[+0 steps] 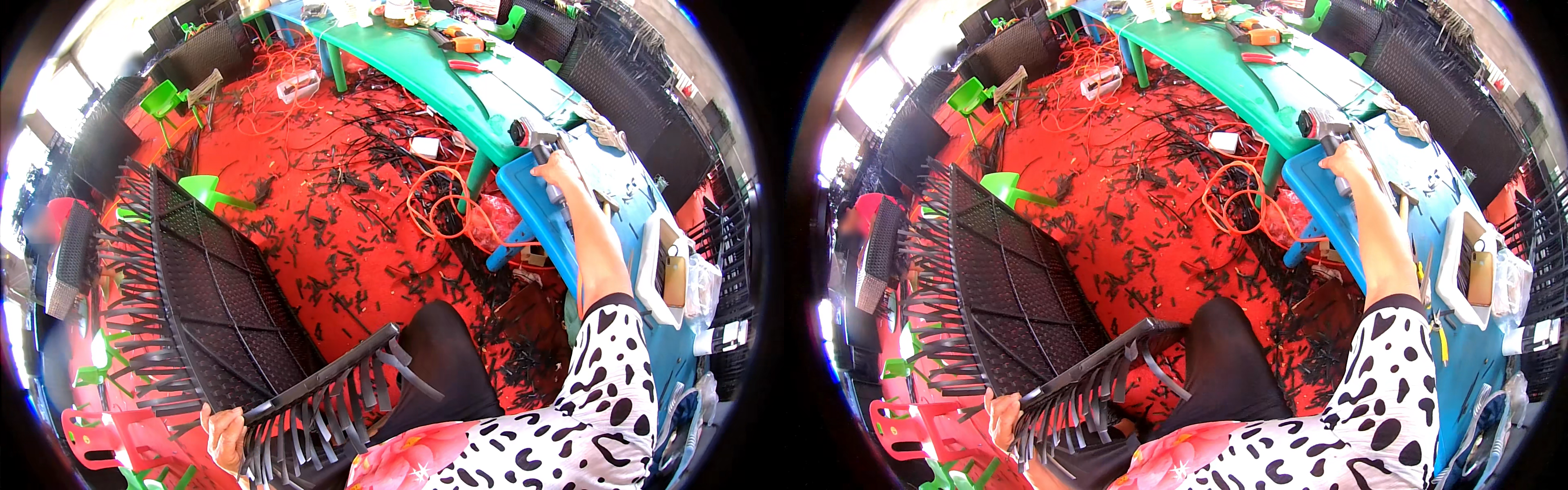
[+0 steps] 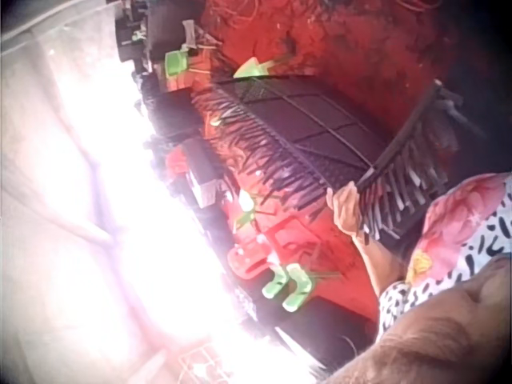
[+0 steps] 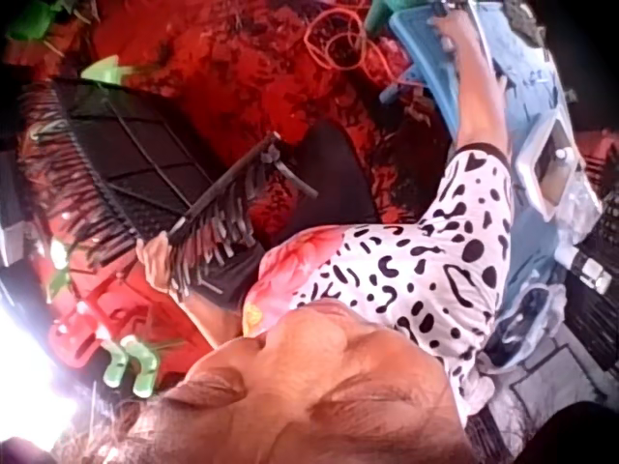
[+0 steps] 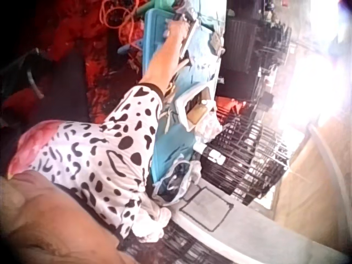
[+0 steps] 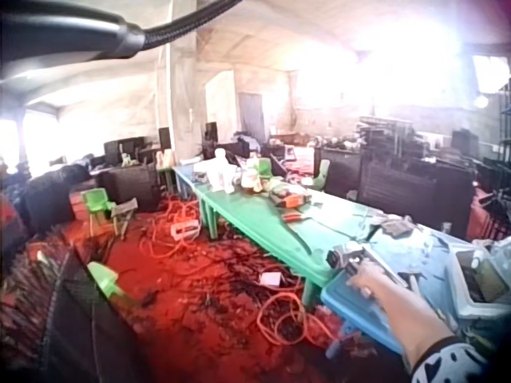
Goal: The person sits on the floor and weaves black plastic strips into the frame of a chair. They use a staple gun to secure the strips and pliers to trim the excess material. The person works on the chair's seat and backrest, manipulating the strips by hand to create a woven pattern.
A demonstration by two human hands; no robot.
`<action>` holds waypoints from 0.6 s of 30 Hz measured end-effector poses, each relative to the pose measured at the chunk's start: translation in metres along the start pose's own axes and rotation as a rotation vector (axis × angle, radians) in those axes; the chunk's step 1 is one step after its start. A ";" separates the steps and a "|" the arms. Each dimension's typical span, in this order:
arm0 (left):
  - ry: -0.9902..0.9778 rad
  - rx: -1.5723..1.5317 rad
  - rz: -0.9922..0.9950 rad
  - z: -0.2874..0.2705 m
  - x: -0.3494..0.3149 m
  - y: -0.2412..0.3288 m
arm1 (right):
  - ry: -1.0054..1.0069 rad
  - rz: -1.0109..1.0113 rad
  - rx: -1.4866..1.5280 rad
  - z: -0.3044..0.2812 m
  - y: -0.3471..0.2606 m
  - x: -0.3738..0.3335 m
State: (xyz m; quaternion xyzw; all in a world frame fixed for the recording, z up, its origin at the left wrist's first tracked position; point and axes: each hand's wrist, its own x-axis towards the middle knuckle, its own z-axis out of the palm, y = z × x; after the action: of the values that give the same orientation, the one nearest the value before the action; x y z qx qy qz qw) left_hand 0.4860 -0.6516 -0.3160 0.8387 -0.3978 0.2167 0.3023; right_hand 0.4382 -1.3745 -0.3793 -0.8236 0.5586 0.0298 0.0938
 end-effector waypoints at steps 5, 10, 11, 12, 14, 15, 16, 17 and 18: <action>0.030 0.012 0.004 0.004 0.000 -0.002 | 0.109 -0.030 0.038 0.005 -0.005 -0.010; 0.039 0.039 -0.011 0.010 0.008 -0.002 | 0.228 -0.339 0.122 0.013 0.028 -0.004; 0.057 0.035 -0.029 0.006 0.008 0.003 | 0.152 -0.376 0.279 0.012 0.010 -0.019; 0.063 0.025 -0.052 0.004 0.009 0.006 | 0.080 -0.400 0.430 -0.010 -0.004 -0.043; 0.054 0.020 -0.041 -0.002 0.009 0.005 | -0.079 -0.589 0.663 -0.051 -0.024 -0.109; 0.064 -0.006 -0.040 -0.001 0.010 0.005 | -0.145 -0.671 0.716 -0.070 -0.028 -0.133; 0.076 -0.032 -0.041 0.000 0.011 0.005 | -0.215 -0.754 0.767 -0.087 -0.035 -0.154; 0.084 -0.034 -0.038 -0.002 0.009 0.004 | -0.265 -0.801 0.799 -0.103 -0.048 -0.183; 0.094 -0.044 -0.036 -0.002 0.006 0.002 | -0.309 -0.843 0.824 -0.124 -0.061 -0.217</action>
State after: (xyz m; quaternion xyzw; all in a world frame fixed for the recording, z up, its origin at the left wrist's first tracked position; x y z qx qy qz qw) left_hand 0.4874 -0.6545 -0.3101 0.8277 -0.3729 0.2414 0.3429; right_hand 0.4069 -1.1776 -0.2172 -0.8559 0.1300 -0.1092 0.4885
